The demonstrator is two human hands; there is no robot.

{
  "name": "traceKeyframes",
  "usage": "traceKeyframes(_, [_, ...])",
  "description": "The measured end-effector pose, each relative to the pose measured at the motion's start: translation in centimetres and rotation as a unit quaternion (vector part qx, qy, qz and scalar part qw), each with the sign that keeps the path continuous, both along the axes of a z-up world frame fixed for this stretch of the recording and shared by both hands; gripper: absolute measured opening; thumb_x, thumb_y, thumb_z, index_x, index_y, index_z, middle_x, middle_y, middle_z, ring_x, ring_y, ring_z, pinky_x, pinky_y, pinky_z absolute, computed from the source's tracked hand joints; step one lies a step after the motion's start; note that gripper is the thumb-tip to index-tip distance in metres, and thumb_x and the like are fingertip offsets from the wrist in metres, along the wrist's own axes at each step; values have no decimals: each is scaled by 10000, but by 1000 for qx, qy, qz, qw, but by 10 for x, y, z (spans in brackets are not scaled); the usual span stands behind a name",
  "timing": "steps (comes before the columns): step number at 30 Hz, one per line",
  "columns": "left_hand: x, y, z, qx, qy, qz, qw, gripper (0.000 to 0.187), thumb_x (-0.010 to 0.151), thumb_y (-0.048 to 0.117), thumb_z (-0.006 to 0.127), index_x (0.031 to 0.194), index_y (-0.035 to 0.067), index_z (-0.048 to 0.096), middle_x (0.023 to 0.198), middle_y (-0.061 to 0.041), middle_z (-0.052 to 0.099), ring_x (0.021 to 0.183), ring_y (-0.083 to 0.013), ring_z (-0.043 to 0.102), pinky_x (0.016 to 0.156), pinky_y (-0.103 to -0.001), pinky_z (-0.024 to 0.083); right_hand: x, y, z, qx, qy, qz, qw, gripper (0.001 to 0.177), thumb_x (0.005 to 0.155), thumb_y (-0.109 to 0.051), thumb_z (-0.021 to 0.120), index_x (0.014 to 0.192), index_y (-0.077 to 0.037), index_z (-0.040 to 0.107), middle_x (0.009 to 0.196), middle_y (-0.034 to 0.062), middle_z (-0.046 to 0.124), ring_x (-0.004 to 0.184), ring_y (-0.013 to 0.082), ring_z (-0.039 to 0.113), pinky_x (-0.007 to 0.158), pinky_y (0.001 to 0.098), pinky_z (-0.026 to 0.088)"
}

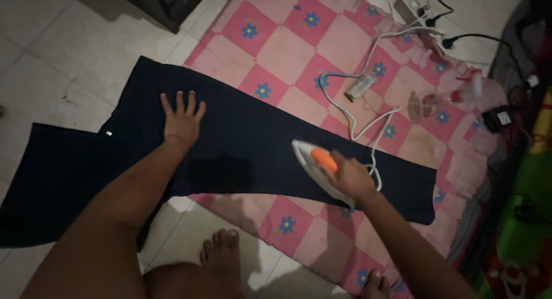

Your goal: The recorder irons a pair of dark-colored pants laid out on a pink flowered mat on the floor.

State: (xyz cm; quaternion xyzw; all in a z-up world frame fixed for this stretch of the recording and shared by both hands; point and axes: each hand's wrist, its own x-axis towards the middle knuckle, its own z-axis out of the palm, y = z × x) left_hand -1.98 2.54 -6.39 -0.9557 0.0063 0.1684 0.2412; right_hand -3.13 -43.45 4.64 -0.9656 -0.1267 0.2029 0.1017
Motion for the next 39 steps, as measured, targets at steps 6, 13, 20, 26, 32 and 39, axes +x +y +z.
traceKeyframes(6, [-3,-1,-2,24,-18,-13,999,670,998,336,453,1623,250,227,1705,-147,147,1542,-425,154,1094,-790,38,-12,-44,4,-9,13,-52,998,454,926,-582,578,1115,-171,612,788,191,765,795,426,745,743,541,573])
traceKeyframes(13, [-3,-5,4,70,-1,-16,997,664,1007,387,426,1624,256,221,1705,-145,144,1539,-421,168,1093,-788,45,-16,-109,-17,-36,-32,-111,993,474,926,-589,593,1140,-167,617,888,247,737,847,476,717,729,581,562])
traceKeyframes(20, [-5,6,-16,85,-27,-34,995,659,998,375,436,1622,270,253,1710,-130,184,1538,-418,188,1082,-795,45,-12,-171,-19,-50,-65,-159,984,479,926,-598,602,1129,-166,645,910,257,737,874,494,709,756,586,566])
traceKeyframes(26, [-9,11,-22,89,-56,-53,993,655,978,381,454,1606,263,314,1713,-130,231,1546,-409,217,1095,-788,48,-5,-206,-15,-77,-69,-130,986,509,900,-593,616,1212,-192,644,900,234,745,838,477,722,737,573,578])
traceKeyframes(32, [-9,15,-25,117,-78,-73,987,642,999,411,446,1614,261,339,1730,-126,255,1563,-403,242,1119,-784,45,1,-236,-29,-96,-94,-87,987,520,890,-621,633,1193,-199,647,849,196,748,786,441,732,702,555,581])
traceKeyframes(39, [-11,21,-28,161,-57,-90,981,723,955,455,448,1637,258,311,1735,-134,243,1563,-412,239,1094,-793,28,7,-257,-31,-113,-146,-38,982,541,885,-645,631,1212,-215,652,784,186,732,714,420,721,635,535,571])
